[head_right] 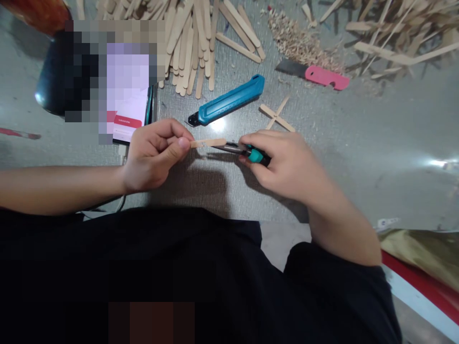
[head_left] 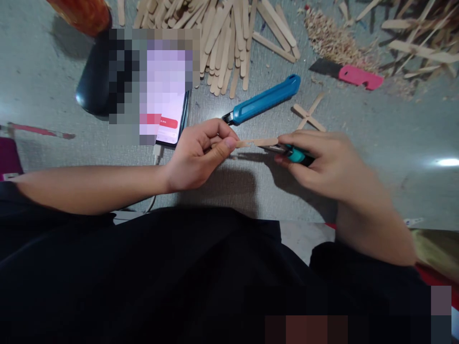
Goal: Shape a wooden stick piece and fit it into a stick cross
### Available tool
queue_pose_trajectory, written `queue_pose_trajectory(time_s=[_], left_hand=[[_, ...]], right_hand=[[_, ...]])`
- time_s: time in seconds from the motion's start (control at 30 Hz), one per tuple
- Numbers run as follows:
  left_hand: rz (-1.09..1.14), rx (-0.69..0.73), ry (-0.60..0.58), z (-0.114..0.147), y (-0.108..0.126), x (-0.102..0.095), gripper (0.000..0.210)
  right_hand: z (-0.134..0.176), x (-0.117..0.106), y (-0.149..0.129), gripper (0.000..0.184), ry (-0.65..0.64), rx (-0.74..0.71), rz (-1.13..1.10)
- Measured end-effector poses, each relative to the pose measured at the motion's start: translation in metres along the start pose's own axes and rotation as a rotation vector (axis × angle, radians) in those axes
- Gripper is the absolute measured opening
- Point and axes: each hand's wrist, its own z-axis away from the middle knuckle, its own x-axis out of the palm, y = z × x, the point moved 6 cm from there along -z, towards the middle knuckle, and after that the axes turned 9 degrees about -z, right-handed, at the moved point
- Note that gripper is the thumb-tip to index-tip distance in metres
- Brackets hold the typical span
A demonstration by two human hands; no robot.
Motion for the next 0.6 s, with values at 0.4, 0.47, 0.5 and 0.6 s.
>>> queue_pose_trajectory(time_s=[0.4,0.47,0.5,0.6], left_hand=[[0.034,-0.126,-0.023,0.002,-0.013,0.004,0.044],[0.016,-0.124,-0.042,0.002,-0.01,0.004,0.044],[0.006,-0.125,-0.045,0.002,-0.009,0.004,0.044],[-0.016,-0.144,-0.052,0.003,-0.009,0.003,0.044]], right_hand=[[-0.002,0.006,0.0,0.026,-0.084,0.062,0.022],[-0.001,0.007,0.001,0.027,-0.079,0.068,0.05],[0.0,0.008,0.001,0.028,-0.077,0.072,0.067],[0.001,0.008,0.002,0.031,-0.052,0.075,0.122]])
